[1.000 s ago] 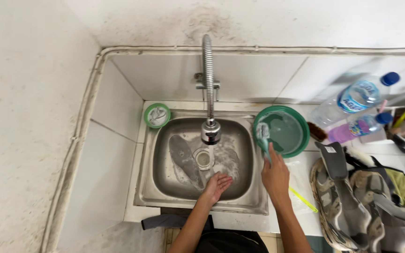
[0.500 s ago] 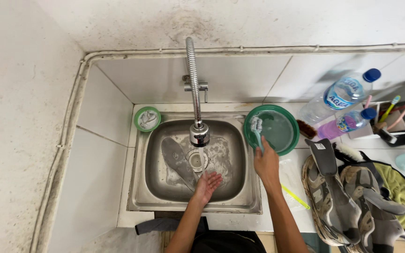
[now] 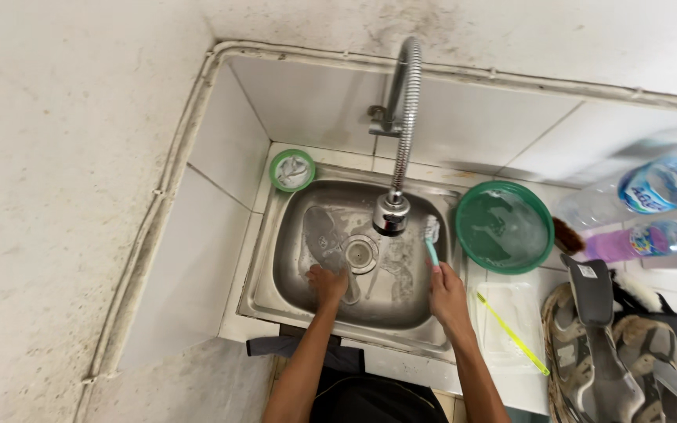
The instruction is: The person scrubs a gray shoe in a stainless steel sink using a toothbrush and water. They scrub the sole and upper parts of the shoe, rinse it under the tap, and then rinse the toothbrush.
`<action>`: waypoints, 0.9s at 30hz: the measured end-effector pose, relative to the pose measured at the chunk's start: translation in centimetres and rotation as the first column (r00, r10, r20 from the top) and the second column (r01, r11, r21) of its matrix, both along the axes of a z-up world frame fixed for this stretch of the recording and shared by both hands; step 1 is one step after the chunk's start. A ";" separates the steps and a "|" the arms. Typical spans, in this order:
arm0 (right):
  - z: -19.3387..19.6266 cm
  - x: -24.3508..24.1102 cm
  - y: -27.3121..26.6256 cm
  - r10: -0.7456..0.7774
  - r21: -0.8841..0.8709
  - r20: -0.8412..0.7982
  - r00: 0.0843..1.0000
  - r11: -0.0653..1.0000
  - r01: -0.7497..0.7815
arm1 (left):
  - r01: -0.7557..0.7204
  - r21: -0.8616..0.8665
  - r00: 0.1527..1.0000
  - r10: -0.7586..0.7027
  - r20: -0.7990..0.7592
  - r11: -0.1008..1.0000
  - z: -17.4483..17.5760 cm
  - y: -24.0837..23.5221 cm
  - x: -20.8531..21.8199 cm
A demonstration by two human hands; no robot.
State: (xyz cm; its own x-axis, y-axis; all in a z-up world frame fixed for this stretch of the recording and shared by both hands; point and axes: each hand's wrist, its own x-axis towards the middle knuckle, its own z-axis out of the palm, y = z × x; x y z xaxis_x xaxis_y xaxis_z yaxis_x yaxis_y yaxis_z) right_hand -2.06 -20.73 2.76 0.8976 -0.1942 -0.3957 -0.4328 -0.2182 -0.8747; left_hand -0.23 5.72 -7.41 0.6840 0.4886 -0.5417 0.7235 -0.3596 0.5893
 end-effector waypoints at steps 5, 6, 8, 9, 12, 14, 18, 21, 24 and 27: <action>0.9 2.0 1.8 0.086 0.152 0.016 0.996 0.985 -0.087 | 0.099 0.086 0.995 -0.101 0.020 0.991 -1.0 0.7 1.6; 1.2 2.4 2.1 0.124 0.167 0.025 0.992 0.978 -0.127 | 0.147 0.062 0.985 -0.152 0.083 0.987 -1.0 0.8 1.8; 1.6 2.8 2.1 0.196 0.011 0.003 0.981 0.980 -0.196 | 0.121 -0.108 0.989 -0.112 0.092 0.987 -0.7 0.6 1.5; 1.8 3.0 2.1 0.258 -0.141 -0.025 0.966 0.955 -0.259 | 0.100 -0.272 0.992 -0.076 0.099 0.957 -0.4 0.5 1.5; 4.2 2.4 4.7 0.348 -0.215 -0.097 0.932 0.907 -0.361 | 0.067 -0.387 0.998 -0.059 0.031 0.920 0.7 0.7 0.5; 1.5 2.8 7.5 0.435 -0.327 -0.159 0.886 0.824 -0.463 | 0.166 -0.269 0.986 -0.160 0.044 0.949 0.5 1.2 0.4; -2.6 0.7 12.3 0.613 -0.488 -0.446 0.652 0.444 -0.752 | 0.433 -0.031 0.899 -0.434 -0.056 0.901 -1.9 2.0 -0.4; -4.8 3.9 12.6 0.608 -0.580 -0.406 0.682 0.406 -0.706 | 0.415 -0.033 0.908 -0.416 -0.056 0.909 -3.3 1.9 1.3; -6.2 2.3 14.5 0.569 -0.504 -0.407 0.715 0.513 -0.695 | 0.265 -0.179 0.962 -0.272 -0.015 0.947 -5.0 2.8 1.9; -2.8 3.0 12.9 0.653 -0.536 -0.433 0.622 0.368 -0.760 | 0.307 -0.089 0.946 -0.314 -0.077 0.947 -4.9 1.9 1.7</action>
